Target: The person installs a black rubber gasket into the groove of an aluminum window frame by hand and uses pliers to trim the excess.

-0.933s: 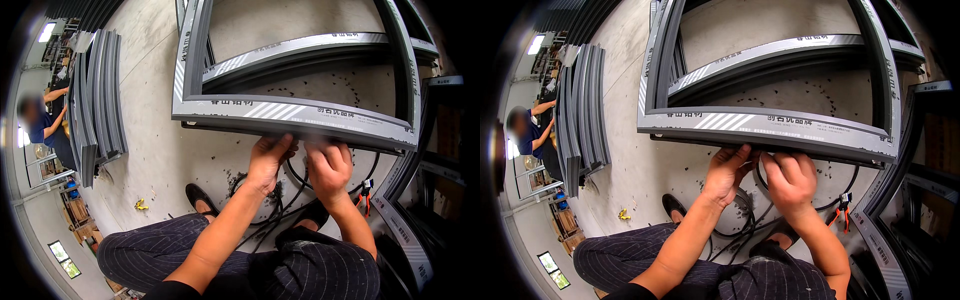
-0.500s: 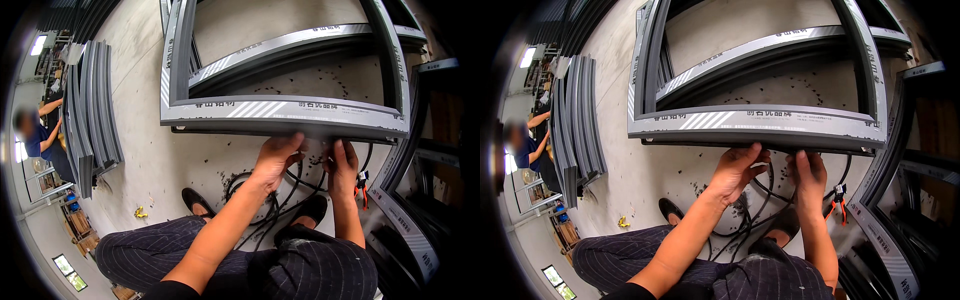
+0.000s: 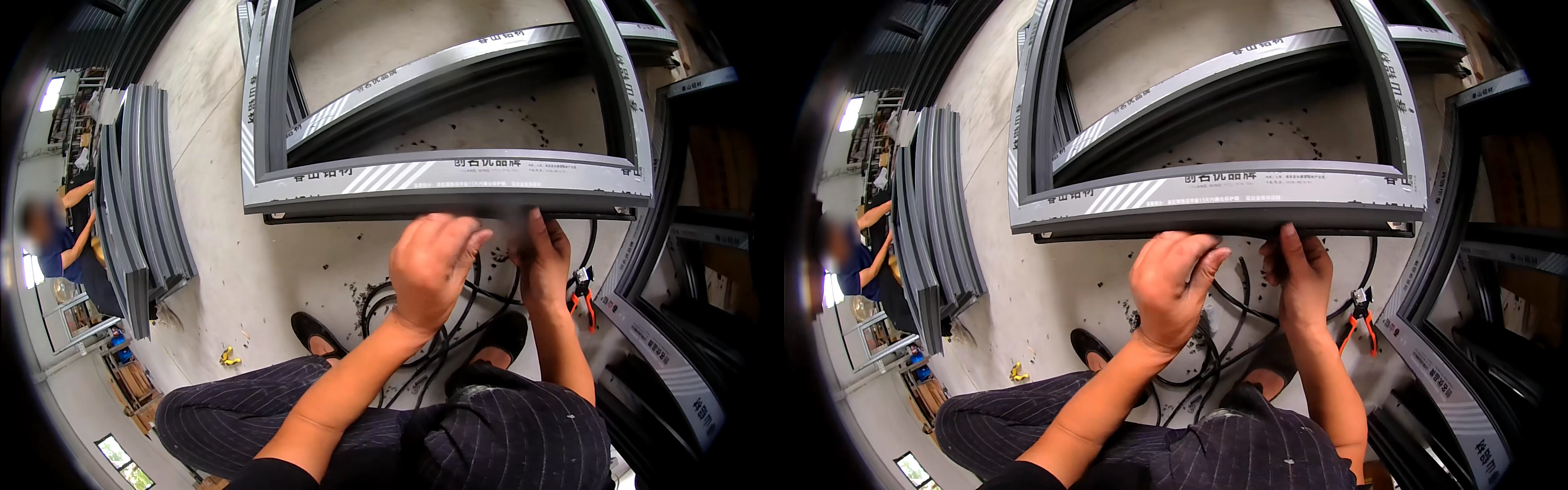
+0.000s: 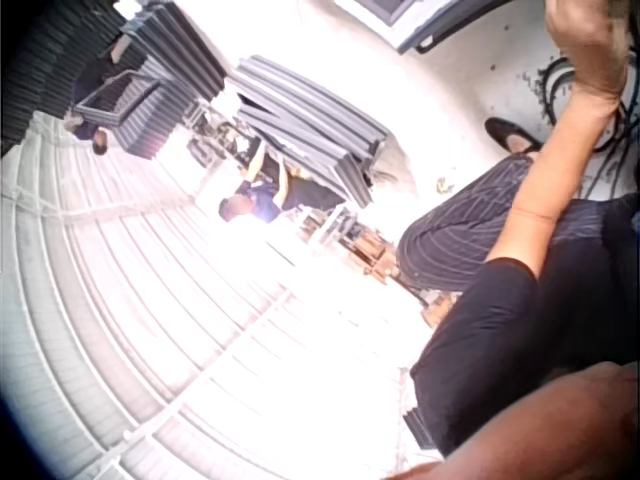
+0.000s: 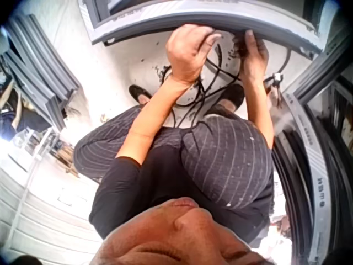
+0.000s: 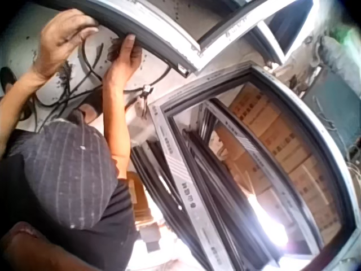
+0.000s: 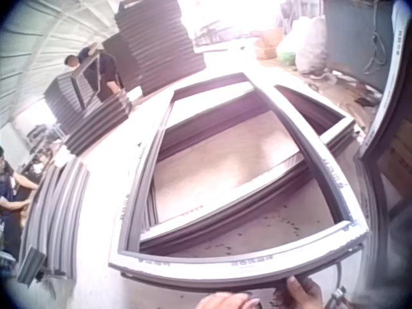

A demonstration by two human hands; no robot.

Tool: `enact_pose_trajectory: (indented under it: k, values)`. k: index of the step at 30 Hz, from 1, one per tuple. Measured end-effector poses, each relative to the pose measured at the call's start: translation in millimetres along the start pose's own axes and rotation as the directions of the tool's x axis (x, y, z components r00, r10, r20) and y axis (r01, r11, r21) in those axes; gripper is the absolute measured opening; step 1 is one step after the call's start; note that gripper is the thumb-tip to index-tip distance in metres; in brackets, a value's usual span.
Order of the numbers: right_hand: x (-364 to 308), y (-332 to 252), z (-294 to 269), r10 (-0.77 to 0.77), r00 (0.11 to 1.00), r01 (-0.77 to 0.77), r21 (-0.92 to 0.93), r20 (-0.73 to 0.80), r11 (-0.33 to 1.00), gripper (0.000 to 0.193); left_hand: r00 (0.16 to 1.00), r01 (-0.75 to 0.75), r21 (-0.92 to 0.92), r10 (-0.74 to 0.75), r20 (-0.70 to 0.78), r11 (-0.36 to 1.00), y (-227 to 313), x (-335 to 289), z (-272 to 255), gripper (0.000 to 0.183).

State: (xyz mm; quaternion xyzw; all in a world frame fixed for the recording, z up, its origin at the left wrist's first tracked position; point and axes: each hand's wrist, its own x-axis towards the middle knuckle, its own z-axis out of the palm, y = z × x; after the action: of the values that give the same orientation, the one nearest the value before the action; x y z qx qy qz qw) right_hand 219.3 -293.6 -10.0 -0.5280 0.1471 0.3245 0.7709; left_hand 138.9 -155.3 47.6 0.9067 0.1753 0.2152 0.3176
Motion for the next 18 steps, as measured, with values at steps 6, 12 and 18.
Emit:
enact_pose_trajectory:
  k: [6,12,18]
  values:
    - [-3,-2,11,-0.01,0.999,0.011,0.031,-0.032,0.999,0.026,0.9,-0.434,0.229,0.432,0.059,0.871,-20,9,16,0.027]
    - [-4,-6,15,-0.011,0.998,0.014,0.048,-0.067,0.999,0.025,0.873,-0.487,0.298,0.454,0.176,0.821,-18,13,16,0.027]
    - [0,-2,7,-0.013,0.998,0.017,0.06,-0.066,0.998,0.028,0.874,-0.484,0.384,0.413,0.256,0.786,-16,13,11,0.026]
